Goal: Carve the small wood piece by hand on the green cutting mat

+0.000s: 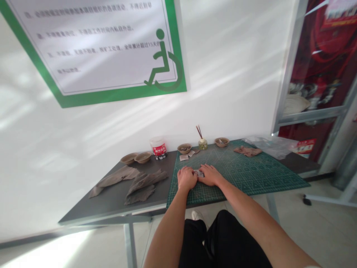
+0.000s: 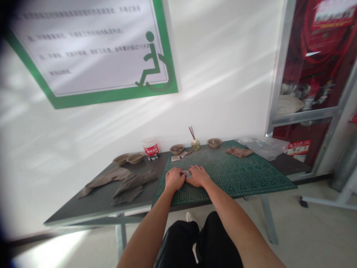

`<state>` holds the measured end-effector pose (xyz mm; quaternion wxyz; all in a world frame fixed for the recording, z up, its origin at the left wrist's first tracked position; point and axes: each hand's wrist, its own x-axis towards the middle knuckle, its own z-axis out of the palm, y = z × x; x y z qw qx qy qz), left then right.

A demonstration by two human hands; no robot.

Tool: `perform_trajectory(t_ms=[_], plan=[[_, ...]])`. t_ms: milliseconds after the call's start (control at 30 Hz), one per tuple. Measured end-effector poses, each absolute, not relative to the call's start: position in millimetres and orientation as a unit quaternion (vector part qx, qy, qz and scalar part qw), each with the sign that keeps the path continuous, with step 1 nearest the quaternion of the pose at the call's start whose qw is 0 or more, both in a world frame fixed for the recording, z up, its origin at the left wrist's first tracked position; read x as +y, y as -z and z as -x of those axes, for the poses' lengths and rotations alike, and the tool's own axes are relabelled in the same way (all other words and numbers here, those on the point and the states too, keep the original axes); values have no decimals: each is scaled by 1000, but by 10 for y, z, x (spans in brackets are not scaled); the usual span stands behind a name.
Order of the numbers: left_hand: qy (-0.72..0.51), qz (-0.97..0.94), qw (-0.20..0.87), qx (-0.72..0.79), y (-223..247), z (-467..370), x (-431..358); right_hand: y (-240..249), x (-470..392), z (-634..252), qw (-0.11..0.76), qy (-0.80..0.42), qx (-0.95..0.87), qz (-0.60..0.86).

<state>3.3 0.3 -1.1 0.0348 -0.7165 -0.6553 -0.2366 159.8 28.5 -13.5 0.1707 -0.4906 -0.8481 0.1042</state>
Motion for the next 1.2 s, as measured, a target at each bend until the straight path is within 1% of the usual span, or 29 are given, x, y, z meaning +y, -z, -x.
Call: perform_trajectory(t_ms=[167,400,800,1200], plan=[[234,685,52,-688,18,-36,12,131,288,-1599,171,-110,-847,492],[220,713,52,-664,5,-6,30,105,269,-1595,168,-114,-847,492],[206,701,40,-681,-16,-32,2,95,259,-1599,165,-115,-846,494],[217,702,46,-677,16,-19,27,116,275,-1601,168,-109,-849,490]])
